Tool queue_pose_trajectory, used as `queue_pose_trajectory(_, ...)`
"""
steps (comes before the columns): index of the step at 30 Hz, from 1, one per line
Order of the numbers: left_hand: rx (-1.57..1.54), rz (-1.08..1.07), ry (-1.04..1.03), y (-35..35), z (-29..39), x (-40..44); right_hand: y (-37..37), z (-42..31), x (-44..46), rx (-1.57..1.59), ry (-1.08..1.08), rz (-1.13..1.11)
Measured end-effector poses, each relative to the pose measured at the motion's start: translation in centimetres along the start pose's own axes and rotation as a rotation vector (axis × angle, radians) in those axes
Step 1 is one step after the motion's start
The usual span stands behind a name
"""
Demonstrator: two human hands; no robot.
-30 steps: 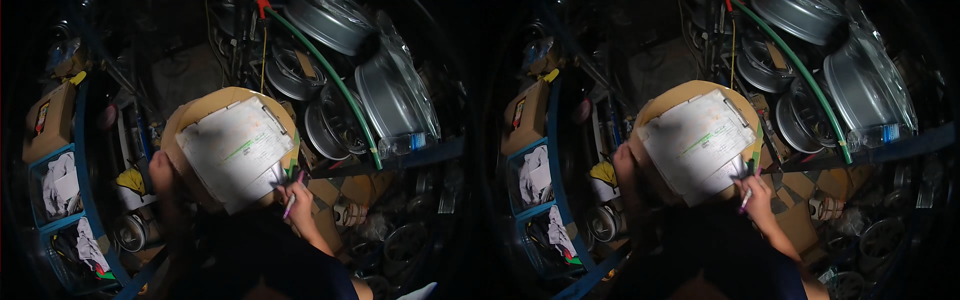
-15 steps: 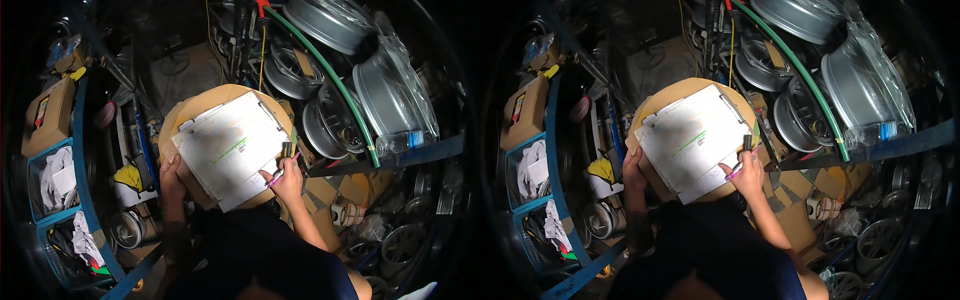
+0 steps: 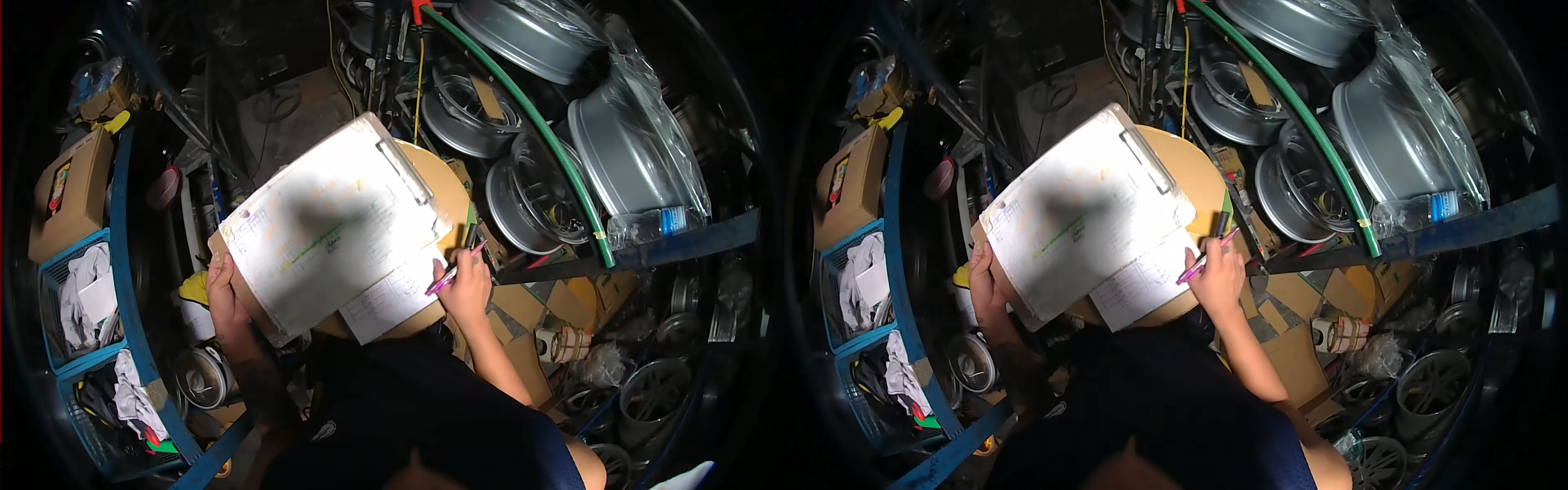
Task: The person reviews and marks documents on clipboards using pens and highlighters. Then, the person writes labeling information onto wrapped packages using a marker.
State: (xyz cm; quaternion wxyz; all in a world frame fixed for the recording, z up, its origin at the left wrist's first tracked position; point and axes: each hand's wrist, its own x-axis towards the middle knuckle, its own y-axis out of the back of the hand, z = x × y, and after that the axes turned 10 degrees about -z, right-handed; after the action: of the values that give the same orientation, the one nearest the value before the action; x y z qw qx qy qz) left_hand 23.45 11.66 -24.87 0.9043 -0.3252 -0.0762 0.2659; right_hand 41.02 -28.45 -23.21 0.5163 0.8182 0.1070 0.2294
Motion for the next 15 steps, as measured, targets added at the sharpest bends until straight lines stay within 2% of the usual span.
queue_pose_trajectory(5,0.178,0.012,0.045,0.7,-1.4,0.0,0.3,0.8,0.2,0.155,-0.119,-0.034)
queue_pose_trajectory(10,0.206,0.087,-0.006,-2.3,-4.8,0.4,0.5,1.7,0.3,0.296,-0.098,-0.057)
queue_pose_trajectory(14,0.759,0.316,-0.134,-5.7,-6.4,0.2,1.1,3.2,0.4,0.495,-0.149,-0.048)
queue_pose_trajectory(15,0.891,0.342,-0.084,-8.5,-5.4,-0.5,0.9,4.0,0.4,0.499,-0.129,0.002)
